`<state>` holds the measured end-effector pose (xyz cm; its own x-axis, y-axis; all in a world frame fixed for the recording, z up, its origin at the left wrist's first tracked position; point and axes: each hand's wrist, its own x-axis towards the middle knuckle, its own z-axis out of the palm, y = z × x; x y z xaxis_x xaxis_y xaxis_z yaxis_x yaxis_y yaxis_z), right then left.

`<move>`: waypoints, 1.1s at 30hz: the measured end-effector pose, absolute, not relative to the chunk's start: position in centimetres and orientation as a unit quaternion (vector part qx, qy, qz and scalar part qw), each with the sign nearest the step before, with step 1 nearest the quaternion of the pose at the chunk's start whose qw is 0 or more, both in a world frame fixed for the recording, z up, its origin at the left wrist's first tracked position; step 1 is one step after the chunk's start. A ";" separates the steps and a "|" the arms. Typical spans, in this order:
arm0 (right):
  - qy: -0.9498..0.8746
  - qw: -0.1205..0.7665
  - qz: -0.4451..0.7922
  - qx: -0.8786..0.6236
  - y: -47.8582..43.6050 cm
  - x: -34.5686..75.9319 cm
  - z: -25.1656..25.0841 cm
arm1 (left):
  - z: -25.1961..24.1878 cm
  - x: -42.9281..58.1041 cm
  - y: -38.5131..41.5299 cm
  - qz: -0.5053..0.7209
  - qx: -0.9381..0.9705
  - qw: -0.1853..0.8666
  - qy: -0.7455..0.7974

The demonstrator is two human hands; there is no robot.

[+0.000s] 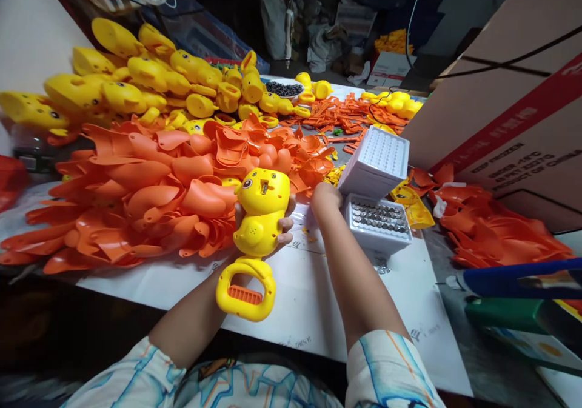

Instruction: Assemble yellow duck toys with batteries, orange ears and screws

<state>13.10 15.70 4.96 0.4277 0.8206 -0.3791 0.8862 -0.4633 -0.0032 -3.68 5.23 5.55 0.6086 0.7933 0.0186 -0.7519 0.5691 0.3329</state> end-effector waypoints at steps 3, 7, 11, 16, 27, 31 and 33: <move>0.498 0.102 -0.172 0.844 15.5 13.0 5.1 | 5.2 -3.7 5.4 0.437 0.163 0.881 0.073; 0.480 0.105 -0.182 0.852 15.5 12.7 5.1 | 4.8 -3.7 5.5 0.430 0.182 0.881 0.074; 0.470 0.094 -0.188 0.857 15.3 12.6 5.3 | 5.0 -3.6 5.3 0.446 0.204 0.864 0.113; 0.458 0.066 -0.192 0.865 14.7 12.4 6.2 | 5.2 -3.7 5.0 0.447 0.204 0.863 0.120; 0.535 -0.350 -0.270 0.720 6.3 13.1 10.2 | 4.8 -3.8 4.8 0.448 0.200 0.865 0.108; 0.369 -0.647 -0.469 0.475 3.5 12.5 8.9 | 4.4 -3.2 4.7 0.442 0.228 0.858 0.131; 0.308 -0.677 -0.505 0.439 3.0 12.1 8.4 | 4.2 -2.8 4.6 0.421 0.242 0.862 0.146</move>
<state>12.09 2.99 8.36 0.3008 0.9533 -0.0257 -0.4124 0.1057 -0.9049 -2.84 4.64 4.17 0.6023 0.7969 -0.0472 -0.6558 0.5276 0.5399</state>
